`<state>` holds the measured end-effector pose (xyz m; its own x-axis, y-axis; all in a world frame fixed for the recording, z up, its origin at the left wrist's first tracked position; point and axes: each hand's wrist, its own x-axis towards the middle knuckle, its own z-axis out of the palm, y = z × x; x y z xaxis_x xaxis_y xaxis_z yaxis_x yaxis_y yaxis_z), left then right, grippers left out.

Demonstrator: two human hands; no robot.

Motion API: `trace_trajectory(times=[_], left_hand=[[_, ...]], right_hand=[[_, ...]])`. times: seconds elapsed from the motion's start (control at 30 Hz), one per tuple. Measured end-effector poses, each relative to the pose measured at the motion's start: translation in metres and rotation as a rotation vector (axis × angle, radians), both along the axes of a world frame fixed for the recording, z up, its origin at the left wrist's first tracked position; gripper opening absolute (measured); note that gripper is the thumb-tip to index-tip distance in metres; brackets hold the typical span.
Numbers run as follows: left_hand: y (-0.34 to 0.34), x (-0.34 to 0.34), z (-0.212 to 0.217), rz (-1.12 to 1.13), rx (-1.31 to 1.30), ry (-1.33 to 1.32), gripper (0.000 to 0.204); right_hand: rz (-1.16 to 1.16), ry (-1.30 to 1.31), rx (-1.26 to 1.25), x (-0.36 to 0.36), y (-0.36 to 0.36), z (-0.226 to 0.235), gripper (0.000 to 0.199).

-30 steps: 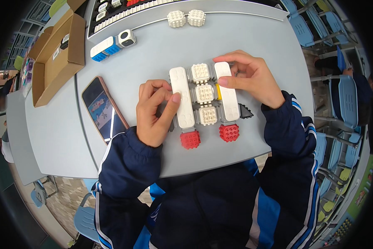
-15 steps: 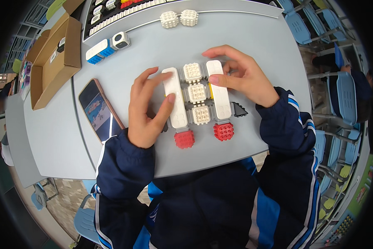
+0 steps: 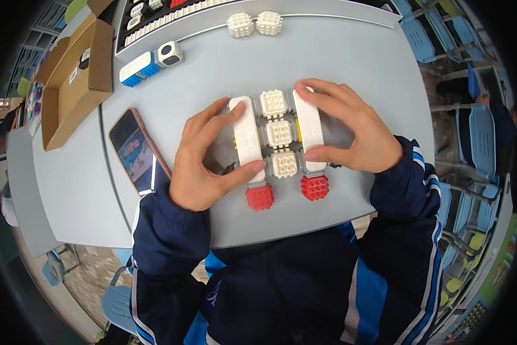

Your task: The person assembles a structure using colorful interlocking plastic blocks on a table. They pick up red, yellow, white, gray, and blue pieces, connect them into a larger assembly, and add black and white components to complete the build.

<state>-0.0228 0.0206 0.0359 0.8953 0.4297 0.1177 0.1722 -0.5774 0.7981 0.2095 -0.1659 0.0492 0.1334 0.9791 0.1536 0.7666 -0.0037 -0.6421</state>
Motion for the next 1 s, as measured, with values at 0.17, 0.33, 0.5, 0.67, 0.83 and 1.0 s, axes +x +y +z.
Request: trace_trajectory(times=[0.17, 0.33, 0.5, 0.67, 0.83, 1.0], left_hand=[[-0.001, -0.001, 0.017, 0.006, 0.289, 0.176, 0.074], [-0.002, 0.001, 0.032, -0.022, 0.463, 0.252, 0.074], [-0.001, 0.003, 0.034, -0.043, 0.478, 0.202, 0.07], [0.016, 0.009, 0.018, -0.087, 0.225, 0.094, 0.065], [0.022, 0.008, -0.008, 0.064, 0.094, 0.051, 0.05], [0.015, 0.008, -0.014, 0.085, 0.01, 0.058, 0.041]], right_hand=[[-0.022, -0.234, -0.195, -0.009, 0.001, 0.02, 0.089], [-0.061, -0.398, -0.18, -0.019, -0.004, 0.019, 0.091], [-0.016, -0.288, -0.172, -0.009, 0.002, 0.018, 0.091], [-0.003, 0.077, -0.153, 0.017, 0.017, 0.01, 0.078], [-0.094, 0.228, -0.128, 0.025, 0.024, -0.018, 0.06], [-0.097, 0.459, -0.135, 0.017, 0.025, -0.017, 0.052]])
